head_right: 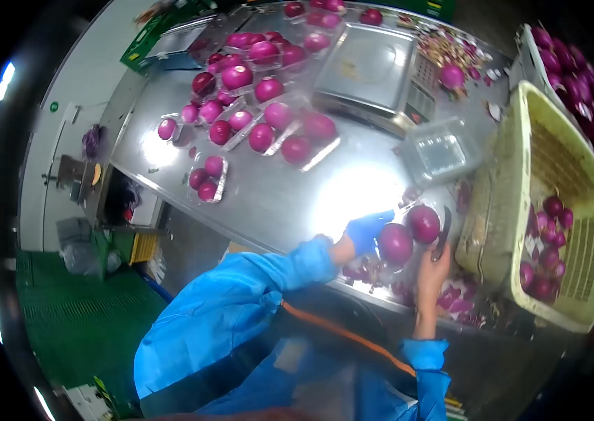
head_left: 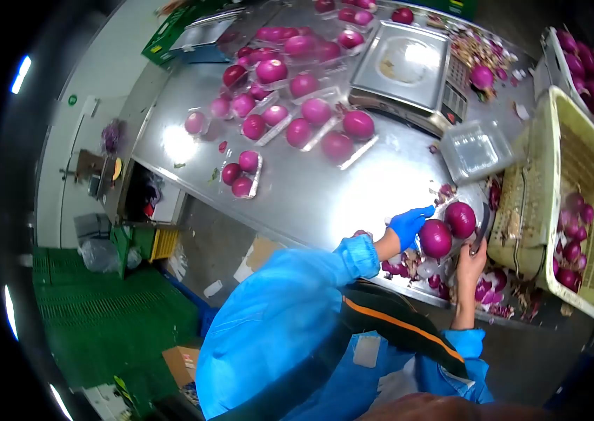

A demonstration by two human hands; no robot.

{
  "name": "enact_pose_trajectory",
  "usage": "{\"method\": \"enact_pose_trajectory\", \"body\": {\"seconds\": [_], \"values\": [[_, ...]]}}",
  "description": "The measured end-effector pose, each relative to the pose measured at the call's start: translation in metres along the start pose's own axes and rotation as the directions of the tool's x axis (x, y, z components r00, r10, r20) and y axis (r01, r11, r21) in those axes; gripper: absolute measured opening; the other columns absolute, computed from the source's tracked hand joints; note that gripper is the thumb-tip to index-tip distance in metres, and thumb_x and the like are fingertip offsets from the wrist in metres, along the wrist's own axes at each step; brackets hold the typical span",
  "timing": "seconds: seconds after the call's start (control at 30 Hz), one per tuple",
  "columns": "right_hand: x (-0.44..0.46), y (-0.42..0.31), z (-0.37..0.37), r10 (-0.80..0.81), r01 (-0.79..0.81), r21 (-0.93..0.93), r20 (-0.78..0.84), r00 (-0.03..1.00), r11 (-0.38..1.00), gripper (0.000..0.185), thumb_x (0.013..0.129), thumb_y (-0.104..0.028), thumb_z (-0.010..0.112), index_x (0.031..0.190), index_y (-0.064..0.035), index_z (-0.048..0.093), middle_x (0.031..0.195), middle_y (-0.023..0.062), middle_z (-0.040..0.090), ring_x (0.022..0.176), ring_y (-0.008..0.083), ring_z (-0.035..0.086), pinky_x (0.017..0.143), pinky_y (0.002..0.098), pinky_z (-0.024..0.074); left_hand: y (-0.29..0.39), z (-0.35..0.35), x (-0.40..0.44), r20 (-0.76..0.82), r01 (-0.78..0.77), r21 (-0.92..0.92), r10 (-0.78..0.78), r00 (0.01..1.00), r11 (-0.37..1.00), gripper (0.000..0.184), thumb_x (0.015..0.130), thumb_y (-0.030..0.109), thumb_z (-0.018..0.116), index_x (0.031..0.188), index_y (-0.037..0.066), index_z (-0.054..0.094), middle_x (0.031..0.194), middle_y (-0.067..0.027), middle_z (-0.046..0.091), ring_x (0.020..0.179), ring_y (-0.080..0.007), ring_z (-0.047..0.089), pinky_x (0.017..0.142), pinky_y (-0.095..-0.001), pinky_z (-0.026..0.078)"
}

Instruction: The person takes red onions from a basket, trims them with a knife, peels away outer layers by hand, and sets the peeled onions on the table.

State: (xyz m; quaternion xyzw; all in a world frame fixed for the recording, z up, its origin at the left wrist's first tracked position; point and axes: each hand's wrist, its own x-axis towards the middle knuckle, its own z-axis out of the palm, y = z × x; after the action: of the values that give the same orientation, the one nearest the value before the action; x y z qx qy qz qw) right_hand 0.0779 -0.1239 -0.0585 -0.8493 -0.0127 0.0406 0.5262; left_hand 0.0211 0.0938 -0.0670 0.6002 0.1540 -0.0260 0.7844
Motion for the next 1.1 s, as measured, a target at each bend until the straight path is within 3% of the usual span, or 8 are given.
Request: {"method": "enact_pose_trajectory", "body": {"seconds": [0.07,0.17,0.27,0.43,0.53,0.77,0.93,1.1], "values": [[-0.012,-0.068,0.015,0.054,-0.058,0.097,0.037,0.998,0.994,0.033,0.092,-0.009,0.056,0.123,0.0018,0.057,0.093,0.0074,0.061,0.086,0.0163,0.058,0.081,0.0321,0.0472,-0.008,-0.039,0.005,0.009,-0.331,0.079,0.331,0.944,0.940,0.037,0.101,0.018,0.056,0.137,0.009,0.058,0.120,-0.0092,0.067,0.093,-0.0173,0.069,0.059,-0.0289,0.058],[-0.005,-0.097,0.042,-0.061,0.035,0.154,0.164,0.985,0.988,0.043,0.092,-0.010,0.058,0.132,0.0036,0.051,0.098,0.0079,0.061,0.092,0.0164,0.058,0.086,0.0319,0.0466,0.083,-0.080,-0.031,-0.138,0.098,-0.338,-0.152,0.979,0.936,0.035,0.099,0.024,0.060,0.131,0.010,0.062,0.105,-0.0055,0.069,0.061,-0.0121,0.066,0.052,-0.0244,0.055],[0.002,-0.114,0.079,-0.238,0.218,0.117,0.190,0.953,0.969,0.043,0.094,-0.009,0.060,0.134,0.0022,0.049,0.095,0.0044,0.060,0.082,0.0113,0.056,0.072,0.0263,0.0453,0.116,-0.155,-0.042,-0.221,-0.023,-0.252,-0.035,0.975,0.967,0.042,0.099,0.024,0.058,0.136,0.005,0.055,0.125,-0.0096,0.063,0.108,-0.0181,0.065,0.089,-0.0322,0.057],[0.006,-0.122,0.128,-0.249,0.224,0.114,0.326,0.912,0.968,0.038,0.096,-0.010,0.059,0.133,-0.0007,0.052,0.084,-0.0009,0.054,0.067,0.0059,0.048,0.057,0.0225,0.0391,0.178,-0.287,-0.057,-0.650,-0.465,-0.257,0.205,0.732,0.847,0.034,0.100,0.022,0.056,0.132,0.011,0.063,0.110,0.0006,0.068,0.094,-0.0106,0.065,0.074,-0.0265,0.054],[0.004,-0.123,0.150,-0.214,0.194,0.089,0.380,0.900,0.977,0.037,0.097,-0.010,0.058,0.133,-0.0033,0.053,0.080,-0.0027,0.050,0.061,0.0039,0.043,0.053,0.0216,0.0339,0.199,-0.367,-0.086,-0.729,-0.288,0.417,0.506,0.461,0.862,0.035,0.099,0.022,0.056,0.130,0.005,0.062,0.114,-0.0026,0.067,0.098,-0.0161,0.065,0.078,-0.0275,0.053],[0.003,-0.147,0.180,-0.091,0.100,0.001,0.433,0.897,0.995,0.036,0.093,-0.009,0.058,0.128,0.0026,0.055,0.118,0.0150,0.063,0.109,0.0232,0.058,0.097,0.0346,0.0444,0.127,-0.516,-0.142,-0.975,-0.413,-0.028,0.067,0.213,0.910,0.034,0.098,0.021,0.057,0.126,0.002,0.061,0.112,-0.0109,0.066,0.100,-0.0260,0.066,0.073,-0.0379,0.058],[0.004,-0.150,0.197,-0.140,0.169,-0.030,0.426,0.894,0.985,0.035,0.096,-0.012,0.059,0.130,-0.0024,0.057,0.080,-0.0022,0.049,0.072,0.0076,0.044,0.065,0.0242,0.0365,0.040,-0.607,-0.135,-0.974,-0.528,-0.142,-0.022,0.226,0.837,0.030,0.097,0.021,0.058,0.119,0.001,0.063,0.109,-0.0111,0.066,0.099,-0.0273,0.066,0.074,-0.0392,0.057],[0.003,-0.132,0.205,-0.023,0.094,-0.132,0.463,0.886,0.987,0.033,0.094,-0.011,0.059,0.125,0.0020,0.056,0.102,0.0117,0.060,0.093,0.0210,0.056,0.083,0.0323,0.0432,0.045,-0.665,-0.082,-0.965,-0.179,0.100,0.139,0.220,0.979,0.036,0.096,0.031,0.061,0.115,0.001,0.063,0.110,-0.0110,0.066,0.102,-0.0280,0.064,0.078,-0.0407,0.054]]}}
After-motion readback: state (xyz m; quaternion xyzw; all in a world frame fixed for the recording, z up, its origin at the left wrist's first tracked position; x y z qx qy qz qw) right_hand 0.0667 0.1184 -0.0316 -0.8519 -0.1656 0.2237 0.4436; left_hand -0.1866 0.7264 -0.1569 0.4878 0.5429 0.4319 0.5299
